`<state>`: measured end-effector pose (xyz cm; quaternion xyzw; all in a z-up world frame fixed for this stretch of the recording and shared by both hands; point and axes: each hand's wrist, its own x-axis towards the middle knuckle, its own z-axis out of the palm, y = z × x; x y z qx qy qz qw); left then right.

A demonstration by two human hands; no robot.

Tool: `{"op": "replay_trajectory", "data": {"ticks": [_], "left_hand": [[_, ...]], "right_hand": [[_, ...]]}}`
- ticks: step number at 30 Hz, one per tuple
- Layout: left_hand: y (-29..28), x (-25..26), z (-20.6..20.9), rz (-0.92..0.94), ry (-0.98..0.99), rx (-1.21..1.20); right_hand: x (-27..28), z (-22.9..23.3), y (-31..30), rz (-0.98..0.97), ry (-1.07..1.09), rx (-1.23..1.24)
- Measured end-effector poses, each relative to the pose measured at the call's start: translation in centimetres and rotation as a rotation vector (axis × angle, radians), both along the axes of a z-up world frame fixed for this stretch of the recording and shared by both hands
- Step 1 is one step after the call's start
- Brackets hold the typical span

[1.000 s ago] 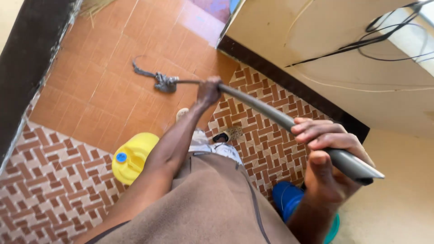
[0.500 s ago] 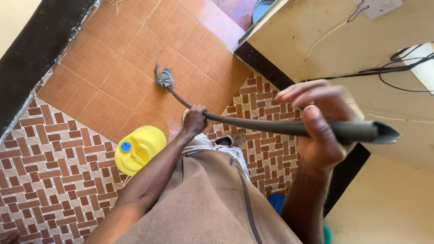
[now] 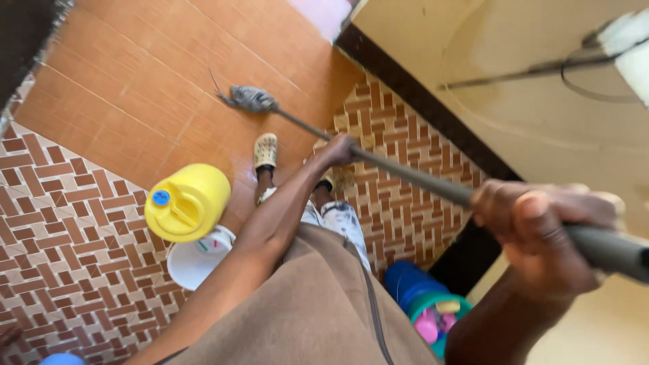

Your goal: Mopping a tiled floor using a long-handled mop and cleaning solutions.

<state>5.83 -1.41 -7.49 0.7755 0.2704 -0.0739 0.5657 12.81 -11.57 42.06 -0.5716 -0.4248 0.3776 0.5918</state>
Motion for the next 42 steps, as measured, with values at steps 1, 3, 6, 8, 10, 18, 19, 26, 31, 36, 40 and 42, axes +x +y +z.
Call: {"op": "replay_trajectory", "data": {"ticks": [1, 3, 6, 8, 10, 18, 19, 26, 31, 36, 40, 42], "left_hand": [[-2.8, 1.8, 0.0, -0.023, 0.006, -0.018], [-5.2, 7.5, -0.1, -0.044, -0.061, -0.150], [-10.7, 15.1, -5.5, -0.151, -0.324, 0.102], [-13.7, 15.0, -2.6, -0.224, -0.287, 0.024], [-16.1, 15.3, -1.3, -0.295, -0.268, -0.026], [-14.1, 7.5, 3.7, -0.704, -0.071, 0.088], [-13.1, 6.7, 3.8, -0.706, -0.071, 0.110], [-1.8, -2.2, 4.2, -0.613, 0.099, 0.278], [6.8, -9.0, -0.6, -0.242, 0.214, 0.343], [14.2, -17.8, -5.7, 0.302, 0.419, 0.351], [13.7, -20.9, -3.2, 0.460, 0.547, 0.406], [12.2, -20.7, -5.6, 0.446, 0.686, 0.307]], "right_hand": [[0.5, 0.6, -1.3, -0.023, 0.006, -0.018], [2.1, 1.3, -2.6, -0.169, -0.096, 0.002], [4.4, 1.2, -7.2, -0.185, -0.081, -0.032], [4.1, 1.1, -8.7, -0.322, -0.119, -0.077], [3.1, 0.7, -10.2, -0.455, -0.177, -0.098], [-2.2, -0.4, -18.4, -1.009, -0.145, -0.122], [-2.8, -0.9, -19.4, -1.013, -0.141, -0.100], [-3.7, -5.8, -16.6, -0.933, 0.144, 0.103], [-2.0, -11.9, -7.7, -0.577, 0.241, 0.197], [-4.5, -15.8, 3.2, -0.298, 0.274, 0.080], [-5.7, -18.8, 5.8, -0.199, 0.218, 0.029], [-6.0, -18.4, 5.9, -0.130, 0.127, -0.026]]}}
